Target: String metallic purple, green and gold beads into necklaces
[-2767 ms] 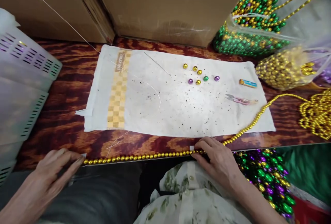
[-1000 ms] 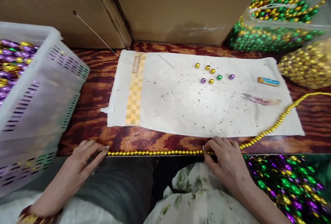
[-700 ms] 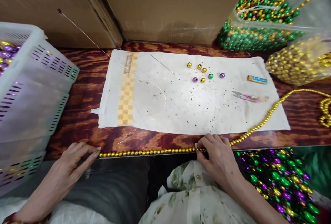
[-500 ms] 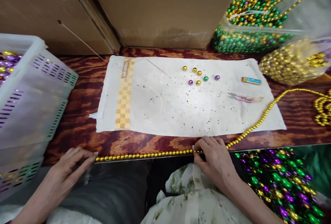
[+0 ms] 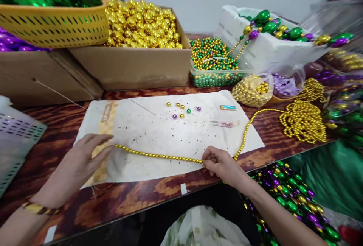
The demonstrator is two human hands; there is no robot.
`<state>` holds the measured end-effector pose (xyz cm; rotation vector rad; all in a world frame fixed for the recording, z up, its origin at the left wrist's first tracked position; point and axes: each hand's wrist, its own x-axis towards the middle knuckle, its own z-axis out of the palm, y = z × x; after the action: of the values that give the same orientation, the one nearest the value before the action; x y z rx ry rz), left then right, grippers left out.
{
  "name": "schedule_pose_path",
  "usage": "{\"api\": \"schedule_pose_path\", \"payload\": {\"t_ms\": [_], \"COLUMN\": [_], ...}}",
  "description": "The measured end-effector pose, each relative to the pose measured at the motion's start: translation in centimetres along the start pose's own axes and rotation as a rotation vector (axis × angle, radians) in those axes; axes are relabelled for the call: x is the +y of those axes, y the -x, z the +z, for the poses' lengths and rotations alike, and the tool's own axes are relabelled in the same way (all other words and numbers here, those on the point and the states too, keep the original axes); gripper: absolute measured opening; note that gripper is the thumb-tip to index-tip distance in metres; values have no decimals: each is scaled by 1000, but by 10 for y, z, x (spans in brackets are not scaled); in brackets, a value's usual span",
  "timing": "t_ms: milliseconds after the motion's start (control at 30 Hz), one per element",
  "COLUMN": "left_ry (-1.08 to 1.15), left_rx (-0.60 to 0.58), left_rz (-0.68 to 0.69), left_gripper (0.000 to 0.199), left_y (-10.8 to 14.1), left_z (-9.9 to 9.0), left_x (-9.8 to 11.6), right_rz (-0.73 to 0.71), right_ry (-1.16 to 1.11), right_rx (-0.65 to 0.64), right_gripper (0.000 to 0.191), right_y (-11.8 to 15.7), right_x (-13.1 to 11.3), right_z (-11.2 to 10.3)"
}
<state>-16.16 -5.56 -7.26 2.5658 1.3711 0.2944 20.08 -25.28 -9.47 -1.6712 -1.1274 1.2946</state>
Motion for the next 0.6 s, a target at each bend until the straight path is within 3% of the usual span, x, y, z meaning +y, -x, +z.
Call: {"api": "schedule_pose_path", "payload": {"t_ms": [67,133,233,333,433,600], "left_ry": [-91,76,497,815,950,849], "left_rx": [182,188,-142,-544,-812,-767], "left_rz": [55,201,412,491,395,281], "left_gripper": [41,38,37,33,34,38], "left_y": [-18,-31,-47,-65,-81,-88], "left_z": [5,16,41,66,77,61], "left_x": [45,102,190,250,267,240], "right_rz": [14,21,-20,-100,-177,-287], "right_ry": [-44,-81,-104,-12,256,734], "right_rx": [-19,-54,-78,-82,-108,-107], "right_gripper": [5,5,12,18,24,17], "right_y": [-3,-3,1,8,18,34], "right_x": [1,-2,-13,-30,-49,-69], "right_z": [-10,-22,-45,-74,-108,-182]}}
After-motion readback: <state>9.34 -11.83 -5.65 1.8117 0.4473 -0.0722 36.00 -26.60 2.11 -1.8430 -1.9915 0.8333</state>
